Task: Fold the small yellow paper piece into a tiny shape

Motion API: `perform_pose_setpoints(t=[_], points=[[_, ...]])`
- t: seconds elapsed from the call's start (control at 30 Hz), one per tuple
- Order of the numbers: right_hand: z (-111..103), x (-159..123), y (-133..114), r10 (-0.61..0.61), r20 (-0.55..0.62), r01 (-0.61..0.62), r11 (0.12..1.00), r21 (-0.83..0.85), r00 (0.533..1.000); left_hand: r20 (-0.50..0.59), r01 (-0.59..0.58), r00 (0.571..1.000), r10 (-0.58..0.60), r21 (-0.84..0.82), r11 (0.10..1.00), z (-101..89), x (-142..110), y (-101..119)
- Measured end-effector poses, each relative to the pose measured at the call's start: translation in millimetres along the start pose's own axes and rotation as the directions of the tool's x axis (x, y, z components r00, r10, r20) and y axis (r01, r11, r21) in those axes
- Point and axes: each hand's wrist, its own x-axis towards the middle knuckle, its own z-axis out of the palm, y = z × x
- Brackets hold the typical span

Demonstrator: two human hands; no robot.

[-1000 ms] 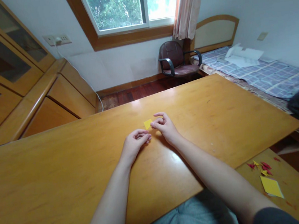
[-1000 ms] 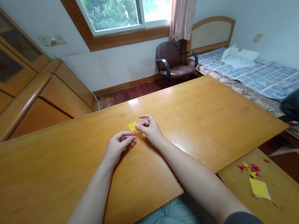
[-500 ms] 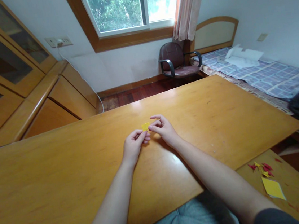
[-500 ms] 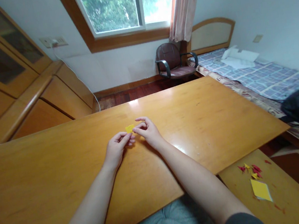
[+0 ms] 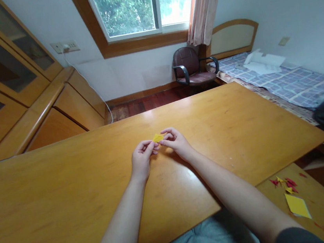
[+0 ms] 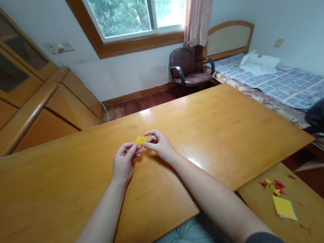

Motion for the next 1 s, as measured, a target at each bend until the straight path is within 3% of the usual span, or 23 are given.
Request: perform_pose_setpoints(t=[0.27, 0.57, 1.0], points=[[0.1, -0.4, 2.6, 0.013, 0.039, -0.014, 1.000, 0.027, 0.999, 0.017, 0.007, 1.000, -0.008, 0.019, 1.000, -1.0, 2.2, -4.2], [1.8, -1.4, -0.8, 0.063, 0.036, -0.060, 0.996, -0.065, 0.997, 0.032, 0.019, 0.999, -0.021, 0.062, 0.998, -2.8, 1.5, -2.9], [-0.3, -1.9, -4.1, 0.090, 0.041, -0.088, 0.994, -0.057, 0.995, 0.080, 0.053, 0.995, -0.053, 0.014, 0.999, -2.0, -0.9, 2.4]])
